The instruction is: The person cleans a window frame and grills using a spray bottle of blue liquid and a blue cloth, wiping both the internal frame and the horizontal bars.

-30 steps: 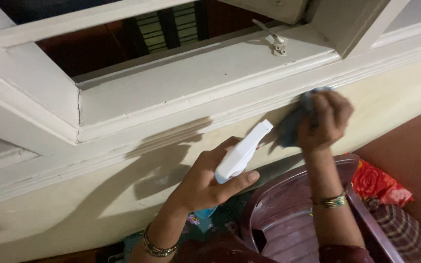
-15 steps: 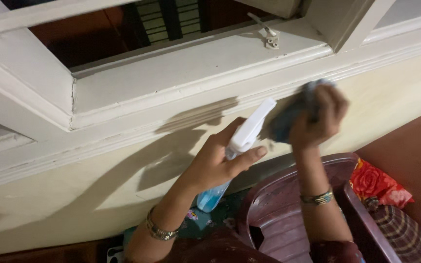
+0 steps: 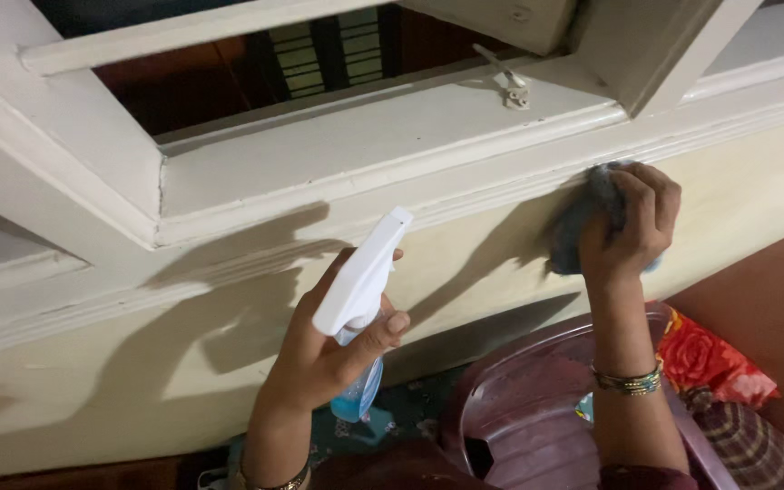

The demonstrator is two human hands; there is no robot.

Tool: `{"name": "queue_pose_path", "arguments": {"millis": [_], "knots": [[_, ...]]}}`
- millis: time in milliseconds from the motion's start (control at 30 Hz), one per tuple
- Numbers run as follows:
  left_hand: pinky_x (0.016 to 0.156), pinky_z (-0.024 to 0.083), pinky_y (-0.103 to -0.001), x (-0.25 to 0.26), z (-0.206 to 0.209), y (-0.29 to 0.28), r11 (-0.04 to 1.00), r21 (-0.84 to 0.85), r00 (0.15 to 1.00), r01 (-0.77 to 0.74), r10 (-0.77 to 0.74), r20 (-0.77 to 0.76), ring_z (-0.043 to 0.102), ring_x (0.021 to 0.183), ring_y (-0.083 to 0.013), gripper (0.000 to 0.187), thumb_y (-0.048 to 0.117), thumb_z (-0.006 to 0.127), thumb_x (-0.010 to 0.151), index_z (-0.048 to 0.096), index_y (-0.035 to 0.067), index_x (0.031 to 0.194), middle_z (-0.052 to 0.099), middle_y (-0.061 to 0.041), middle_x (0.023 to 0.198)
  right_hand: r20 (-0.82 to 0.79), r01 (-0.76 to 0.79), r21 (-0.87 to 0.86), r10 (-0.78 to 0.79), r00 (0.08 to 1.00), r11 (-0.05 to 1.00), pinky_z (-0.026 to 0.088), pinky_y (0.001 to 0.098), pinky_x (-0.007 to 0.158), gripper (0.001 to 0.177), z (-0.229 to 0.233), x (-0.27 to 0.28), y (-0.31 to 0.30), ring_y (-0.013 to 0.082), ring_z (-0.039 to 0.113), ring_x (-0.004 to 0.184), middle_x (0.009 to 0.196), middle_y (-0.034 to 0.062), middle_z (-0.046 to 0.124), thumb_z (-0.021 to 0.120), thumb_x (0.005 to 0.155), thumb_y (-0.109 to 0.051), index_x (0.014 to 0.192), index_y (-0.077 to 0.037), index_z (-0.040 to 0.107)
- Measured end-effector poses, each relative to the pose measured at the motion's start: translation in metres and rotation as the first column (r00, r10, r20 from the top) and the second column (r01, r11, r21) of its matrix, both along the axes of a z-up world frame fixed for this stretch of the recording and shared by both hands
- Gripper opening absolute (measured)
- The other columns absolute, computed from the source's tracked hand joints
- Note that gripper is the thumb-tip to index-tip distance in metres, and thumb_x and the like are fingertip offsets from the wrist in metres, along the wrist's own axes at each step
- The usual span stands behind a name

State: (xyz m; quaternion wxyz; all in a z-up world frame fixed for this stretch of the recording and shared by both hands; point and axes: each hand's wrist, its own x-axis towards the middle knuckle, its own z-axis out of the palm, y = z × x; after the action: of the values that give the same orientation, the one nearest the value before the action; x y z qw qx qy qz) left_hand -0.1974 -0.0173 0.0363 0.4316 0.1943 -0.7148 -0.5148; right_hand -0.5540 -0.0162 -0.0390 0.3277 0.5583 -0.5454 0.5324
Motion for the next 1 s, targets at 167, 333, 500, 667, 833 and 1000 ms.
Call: {"name": "queue_pose_path", "arguments": {"millis": [167, 333, 500, 667, 833, 1000], "knots": [[0.063, 0.055, -0.025, 0.004, -0.006, 0.003, 0.994, 0.11, 1.0, -0.015, 0.016, -0.011, 0.066, 0.071, -0.0102, 0.061, 0.021, 0.076, 0.092, 0.053, -0.005, 0.143, 0.067, -0.002, 0.077, -0.054, -0.057, -0.086, 0.052, 0.997, 0.995, 0.054, 0.0468, 0.099, 0.029, 0.001, 0.063, -0.016, 0.0363, 0.064, 0.112, 0.116, 0.0177, 0.068, 0.061, 0.088, 0.003, 0.115, 0.004, 0.07], [0.066, 0.059, -0.028, 0.008, -0.011, 0.009, 0.98, 0.19, 0.996, 0.052, -0.037, -0.082, 0.068, 0.074, -0.0116, 0.061, 0.02, 0.075, 0.093, 0.051, -0.004, 0.143, 0.067, -0.003, 0.08, -0.106, -0.256, -0.015, 0.253, 0.962, 0.967, 0.056, 0.0425, 0.092, 0.026, 0.017, 0.154, -0.015, 0.0333, 0.065, 0.106, 0.113, 0.0182, 0.068, 0.063, 0.088, -0.001, 0.113, 0.001, 0.071], [0.067, 0.058, -0.029, 0.011, -0.009, 0.015, 0.974, 0.216, 0.995, 0.066, -0.049, -0.082, 0.069, 0.073, -0.0129, 0.063, 0.019, 0.075, 0.092, 0.051, -0.008, 0.143, 0.068, -0.004, 0.077, -0.248, -0.39, 0.011, 0.38, 0.891, 0.921, 0.054, 0.0467, 0.09, 0.026, 0.015, 0.119, -0.017, 0.0351, 0.068, 0.103, 0.108, 0.0186, 0.07, 0.063, 0.086, -0.009, 0.109, 0.002, 0.068], [0.067, 0.057, -0.029, 0.019, -0.009, 0.017, 0.979, 0.2, 0.995, 0.044, -0.025, -0.097, 0.066, 0.073, -0.0124, 0.062, 0.017, 0.075, 0.092, 0.051, -0.01, 0.143, 0.066, -0.004, 0.079, -0.108, -0.12, -0.106, 0.108, 0.988, 0.987, 0.054, 0.046, 0.088, 0.022, 0.007, 0.035, -0.013, 0.0393, 0.065, 0.1, 0.108, 0.0211, 0.067, 0.061, 0.093, -0.004, 0.112, 0.006, 0.065], [0.068, 0.058, -0.029, 0.043, -0.01, 0.028, 0.979, 0.201, 0.995, 0.023, -0.003, -0.099, 0.068, 0.075, -0.0129, 0.064, 0.017, 0.075, 0.092, 0.05, -0.009, 0.144, 0.067, -0.005, 0.081, -0.057, -0.069, -0.121, 0.062, 0.996, 0.99, 0.052, 0.0452, 0.09, 0.021, 0.007, 0.052, -0.013, 0.0378, 0.062, 0.098, 0.112, 0.0205, 0.066, 0.059, 0.094, 0.003, 0.114, 0.004, 0.061], [0.069, 0.058, -0.029, 0.064, -0.008, 0.028, 0.974, 0.217, 0.993, 0.072, -0.049, -0.112, 0.069, 0.075, -0.0131, 0.064, 0.015, 0.075, 0.092, 0.05, -0.009, 0.145, 0.068, -0.005, 0.079, -0.199, -0.242, -0.168, 0.207, 0.958, 0.956, 0.056, 0.0492, 0.089, 0.026, 0.006, 0.16, -0.03, 0.0381, 0.068, 0.099, 0.108, 0.0215, 0.069, 0.058, 0.094, -0.008, 0.114, 0.007, 0.063]]}}
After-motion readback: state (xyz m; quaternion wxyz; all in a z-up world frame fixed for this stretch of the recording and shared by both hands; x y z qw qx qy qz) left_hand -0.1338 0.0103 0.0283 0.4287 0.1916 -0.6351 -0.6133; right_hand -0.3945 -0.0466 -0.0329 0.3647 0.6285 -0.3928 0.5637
